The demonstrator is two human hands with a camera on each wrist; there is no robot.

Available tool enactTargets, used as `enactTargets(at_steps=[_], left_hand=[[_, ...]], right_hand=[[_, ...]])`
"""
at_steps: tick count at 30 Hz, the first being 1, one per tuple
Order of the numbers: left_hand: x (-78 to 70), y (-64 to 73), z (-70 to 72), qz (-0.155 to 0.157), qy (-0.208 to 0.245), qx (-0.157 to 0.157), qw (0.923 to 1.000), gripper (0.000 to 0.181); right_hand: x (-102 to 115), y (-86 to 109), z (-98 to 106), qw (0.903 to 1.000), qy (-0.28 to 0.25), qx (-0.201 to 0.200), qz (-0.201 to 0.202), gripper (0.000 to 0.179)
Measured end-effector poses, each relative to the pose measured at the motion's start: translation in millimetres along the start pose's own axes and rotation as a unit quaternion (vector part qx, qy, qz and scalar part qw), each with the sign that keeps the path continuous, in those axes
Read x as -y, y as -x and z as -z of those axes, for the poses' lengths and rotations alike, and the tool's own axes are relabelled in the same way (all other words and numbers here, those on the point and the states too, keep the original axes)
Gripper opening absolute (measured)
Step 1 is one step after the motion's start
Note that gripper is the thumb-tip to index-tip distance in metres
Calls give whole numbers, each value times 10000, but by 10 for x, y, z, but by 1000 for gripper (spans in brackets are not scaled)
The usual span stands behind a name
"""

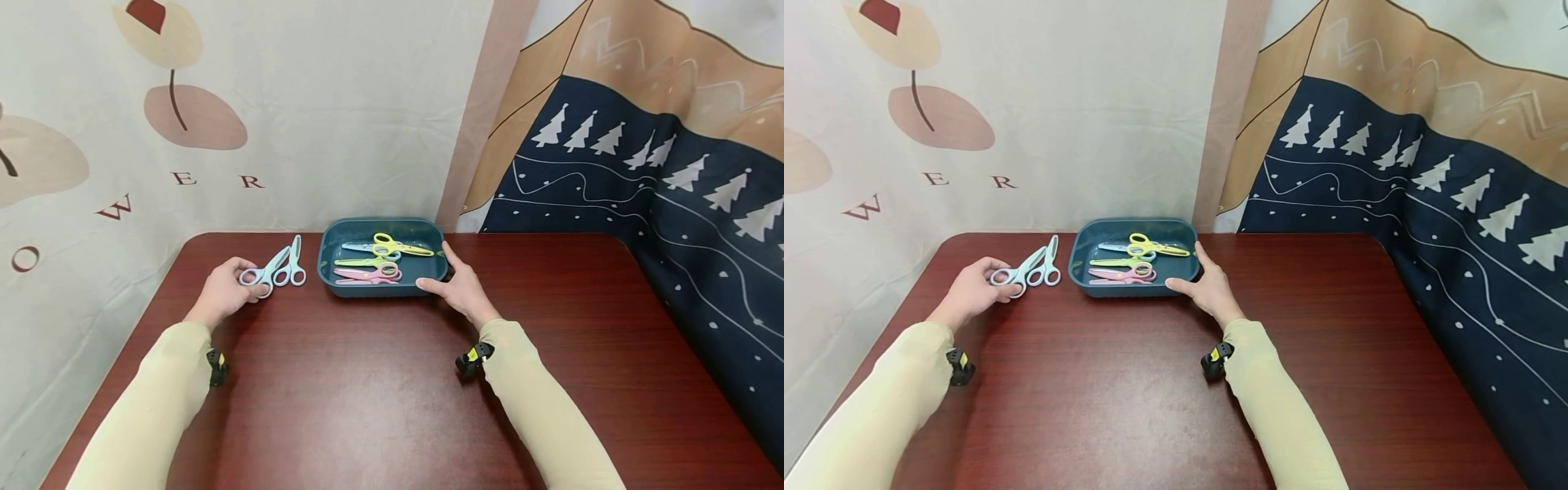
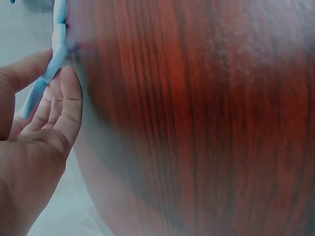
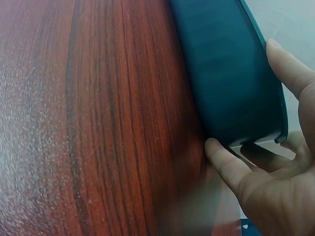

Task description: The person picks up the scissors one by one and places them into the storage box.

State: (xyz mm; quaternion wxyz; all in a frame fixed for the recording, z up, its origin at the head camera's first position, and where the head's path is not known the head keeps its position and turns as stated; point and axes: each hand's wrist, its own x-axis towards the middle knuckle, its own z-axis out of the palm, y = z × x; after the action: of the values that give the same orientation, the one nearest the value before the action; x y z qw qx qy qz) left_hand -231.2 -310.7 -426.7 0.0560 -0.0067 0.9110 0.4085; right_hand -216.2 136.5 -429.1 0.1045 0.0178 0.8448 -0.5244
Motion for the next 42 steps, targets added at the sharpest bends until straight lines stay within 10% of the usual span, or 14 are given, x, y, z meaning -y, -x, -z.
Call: enactTargets(at_steps=[11,42], left_hand=[[-25,24,24,39,1532,-533,9868,47],[-288,-50,61,-395,1284,-620,9890,48]], right_hand=[[-3,3,-6,10000,27,4,24,101],[29,13,-10,10000,-23,-7,2,102]])
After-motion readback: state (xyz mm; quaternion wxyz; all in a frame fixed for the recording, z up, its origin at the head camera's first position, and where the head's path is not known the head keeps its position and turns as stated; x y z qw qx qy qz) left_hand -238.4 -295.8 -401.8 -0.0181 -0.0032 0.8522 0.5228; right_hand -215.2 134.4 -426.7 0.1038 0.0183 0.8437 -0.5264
